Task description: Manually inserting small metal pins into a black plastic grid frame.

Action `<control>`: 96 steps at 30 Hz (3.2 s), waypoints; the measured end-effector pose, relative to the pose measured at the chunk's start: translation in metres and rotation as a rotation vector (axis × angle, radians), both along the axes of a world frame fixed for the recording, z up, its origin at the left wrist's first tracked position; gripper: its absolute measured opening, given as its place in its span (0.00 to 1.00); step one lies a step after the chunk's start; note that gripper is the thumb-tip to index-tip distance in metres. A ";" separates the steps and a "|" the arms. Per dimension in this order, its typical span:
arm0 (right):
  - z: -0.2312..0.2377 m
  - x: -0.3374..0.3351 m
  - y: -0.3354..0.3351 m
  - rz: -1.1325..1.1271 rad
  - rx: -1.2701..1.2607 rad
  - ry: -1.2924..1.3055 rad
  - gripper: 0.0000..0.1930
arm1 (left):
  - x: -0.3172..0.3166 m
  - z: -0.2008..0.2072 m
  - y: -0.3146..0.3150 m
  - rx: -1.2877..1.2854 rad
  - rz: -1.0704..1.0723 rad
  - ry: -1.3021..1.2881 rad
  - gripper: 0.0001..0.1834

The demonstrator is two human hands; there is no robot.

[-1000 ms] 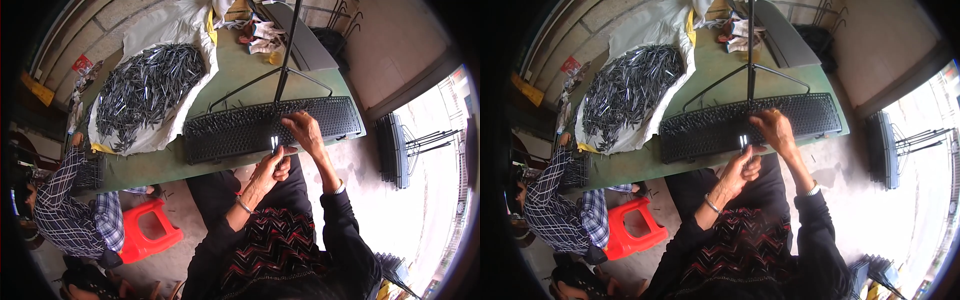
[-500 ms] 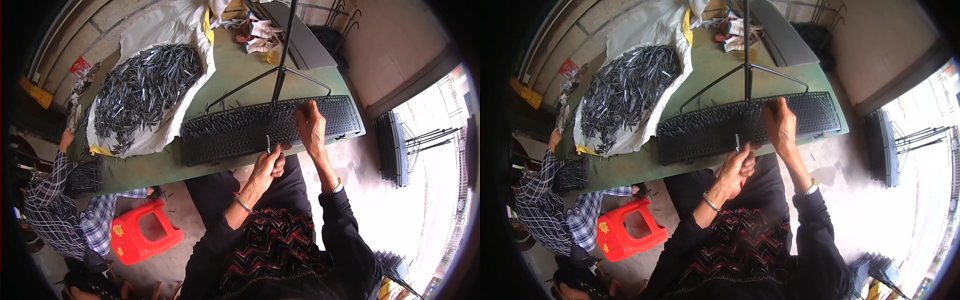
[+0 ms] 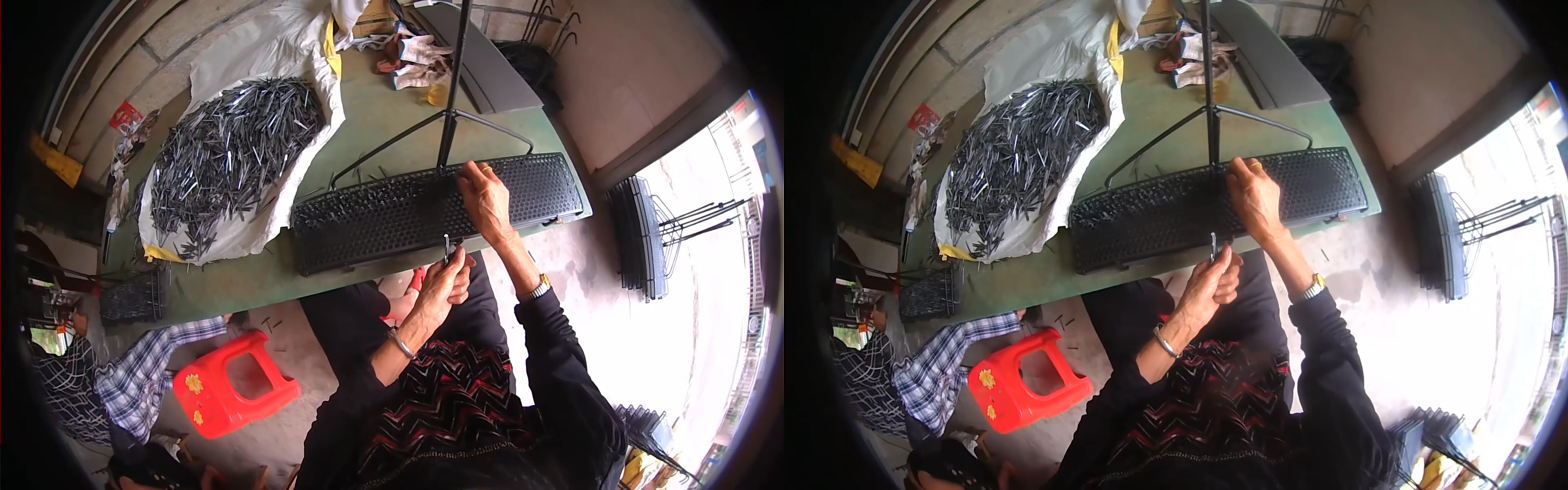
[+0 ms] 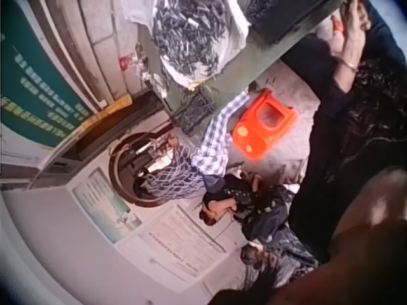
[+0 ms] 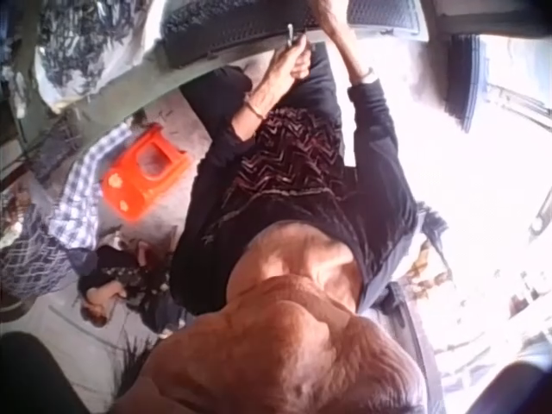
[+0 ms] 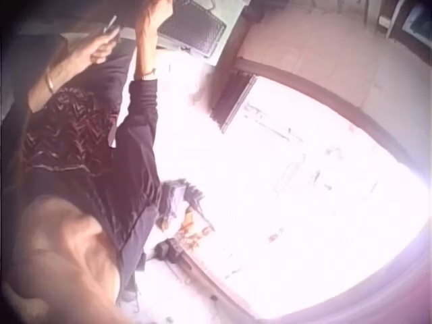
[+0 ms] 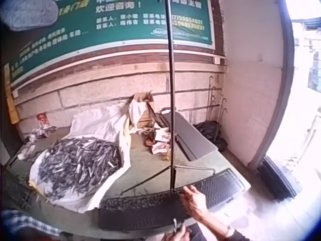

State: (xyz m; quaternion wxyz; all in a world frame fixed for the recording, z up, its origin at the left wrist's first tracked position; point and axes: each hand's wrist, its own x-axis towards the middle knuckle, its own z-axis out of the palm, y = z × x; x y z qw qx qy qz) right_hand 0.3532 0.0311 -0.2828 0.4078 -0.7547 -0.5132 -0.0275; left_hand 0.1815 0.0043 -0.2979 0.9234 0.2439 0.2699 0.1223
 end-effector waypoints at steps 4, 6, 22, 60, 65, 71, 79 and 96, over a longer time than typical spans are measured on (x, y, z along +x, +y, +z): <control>-0.004 0.010 -0.005 0.074 -0.038 -0.122 0.04 | 0.001 0.004 -0.005 0.007 0.007 -0.021 0.17; -0.009 0.013 -0.008 0.067 -0.103 -0.111 0.06 | 0.003 0.005 -0.007 0.030 -0.028 -0.019 0.15; 0.071 -0.172 0.015 0.948 0.097 -0.682 0.16 | 0.027 0.025 -0.005 0.149 -0.181 -0.190 0.11; 0.052 -0.219 0.041 1.078 -0.004 -0.413 0.11 | -0.021 0.016 0.018 0.185 -0.017 -0.259 0.11; 0.050 -0.212 0.045 1.072 -0.025 -0.406 0.11 | -0.019 0.009 0.018 0.066 -0.113 -0.204 0.11; 0.071 -0.120 0.010 0.597 0.215 0.086 0.06 | -0.026 -0.011 0.015 0.789 0.020 0.110 0.12; 0.022 -0.013 -0.068 0.249 -0.328 0.252 0.11 | -0.005 0.000 0.011 0.091 0.053 -0.027 0.13; 0.029 -0.018 -0.067 0.130 -0.186 0.654 0.06 | 0.003 -0.002 0.010 0.119 0.177 0.135 0.11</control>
